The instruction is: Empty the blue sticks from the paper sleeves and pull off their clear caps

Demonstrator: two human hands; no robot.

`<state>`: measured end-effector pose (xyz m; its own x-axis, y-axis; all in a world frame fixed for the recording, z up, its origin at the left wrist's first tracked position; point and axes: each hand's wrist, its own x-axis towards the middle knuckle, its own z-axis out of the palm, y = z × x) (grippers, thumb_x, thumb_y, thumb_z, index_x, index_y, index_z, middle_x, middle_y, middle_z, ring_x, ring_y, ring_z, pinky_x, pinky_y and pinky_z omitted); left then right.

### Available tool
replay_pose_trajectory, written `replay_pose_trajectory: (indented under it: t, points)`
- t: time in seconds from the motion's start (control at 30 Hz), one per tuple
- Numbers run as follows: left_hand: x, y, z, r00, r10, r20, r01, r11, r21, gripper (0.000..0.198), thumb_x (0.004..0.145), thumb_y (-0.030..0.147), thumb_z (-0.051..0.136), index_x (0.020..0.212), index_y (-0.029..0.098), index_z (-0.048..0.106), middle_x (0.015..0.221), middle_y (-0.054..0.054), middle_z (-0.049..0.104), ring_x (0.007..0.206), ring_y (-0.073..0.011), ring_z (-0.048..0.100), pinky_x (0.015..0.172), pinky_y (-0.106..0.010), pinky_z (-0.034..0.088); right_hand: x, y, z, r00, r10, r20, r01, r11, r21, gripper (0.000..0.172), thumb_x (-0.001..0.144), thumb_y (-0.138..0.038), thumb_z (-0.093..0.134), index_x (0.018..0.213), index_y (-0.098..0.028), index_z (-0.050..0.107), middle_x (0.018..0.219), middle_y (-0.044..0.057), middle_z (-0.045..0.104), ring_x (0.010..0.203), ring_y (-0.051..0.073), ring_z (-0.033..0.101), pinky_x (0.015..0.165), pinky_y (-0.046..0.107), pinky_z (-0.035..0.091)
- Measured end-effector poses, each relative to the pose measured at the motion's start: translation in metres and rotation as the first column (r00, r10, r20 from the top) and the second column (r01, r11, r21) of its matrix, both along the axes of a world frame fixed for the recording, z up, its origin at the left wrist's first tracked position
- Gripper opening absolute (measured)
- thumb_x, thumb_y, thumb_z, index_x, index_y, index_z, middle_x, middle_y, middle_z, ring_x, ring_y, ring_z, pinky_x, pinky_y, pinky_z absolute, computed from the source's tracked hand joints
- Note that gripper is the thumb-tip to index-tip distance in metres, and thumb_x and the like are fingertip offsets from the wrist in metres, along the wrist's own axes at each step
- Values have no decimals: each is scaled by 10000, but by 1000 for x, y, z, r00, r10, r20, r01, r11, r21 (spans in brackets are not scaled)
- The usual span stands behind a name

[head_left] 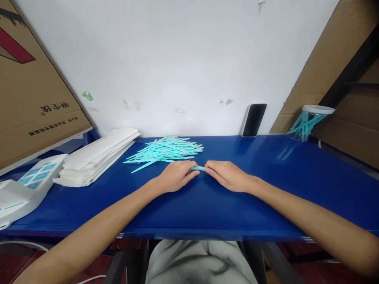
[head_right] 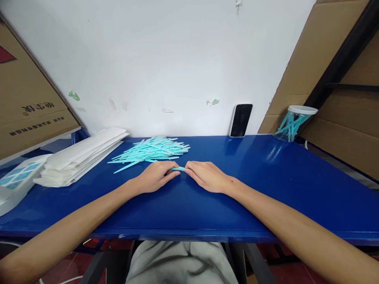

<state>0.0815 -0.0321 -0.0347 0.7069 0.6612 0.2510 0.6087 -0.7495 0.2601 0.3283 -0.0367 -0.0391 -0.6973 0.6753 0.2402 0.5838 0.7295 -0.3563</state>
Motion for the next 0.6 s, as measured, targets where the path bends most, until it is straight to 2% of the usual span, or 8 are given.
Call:
replay_pose_trajectory:
  t: [0.17,0.3,0.43,0.6]
  points:
    - [3,2,-4,986,155,-56,-153,988,31,451,1030,560,371,843,208,583,708,-8,623,647,-176,566,582,-285,272,-1,2,-2,1000,14,10,-14,1000,-10,362,1089,-420,243,892,-227,477,824,16,581,726,172,540,706,305,372]
    - [-1,7,-5,960,279,-37,-279,960,0,536,990,644,390,707,206,511,607,2,559,575,-170,507,564,-287,229,1,3,-1,998,-17,-55,14,998,-58,367,1085,-440,259,870,-228,468,815,13,589,719,166,546,685,292,366]
    - [-4,8,-2,968,250,-16,-250,968,5,526,996,626,391,703,205,506,600,4,544,562,-163,482,570,-287,225,7,10,1,993,-109,-43,107,993,-46,367,1075,-433,304,865,-223,521,803,12,631,713,164,573,665,285,359]
    - [-3,4,5,982,188,20,-188,981,49,485,1025,542,379,724,198,541,630,0,559,584,-154,497,588,-283,257,22,28,-3,922,-383,55,381,924,41,298,1025,-395,431,982,-232,675,879,34,721,764,190,636,653,290,369]
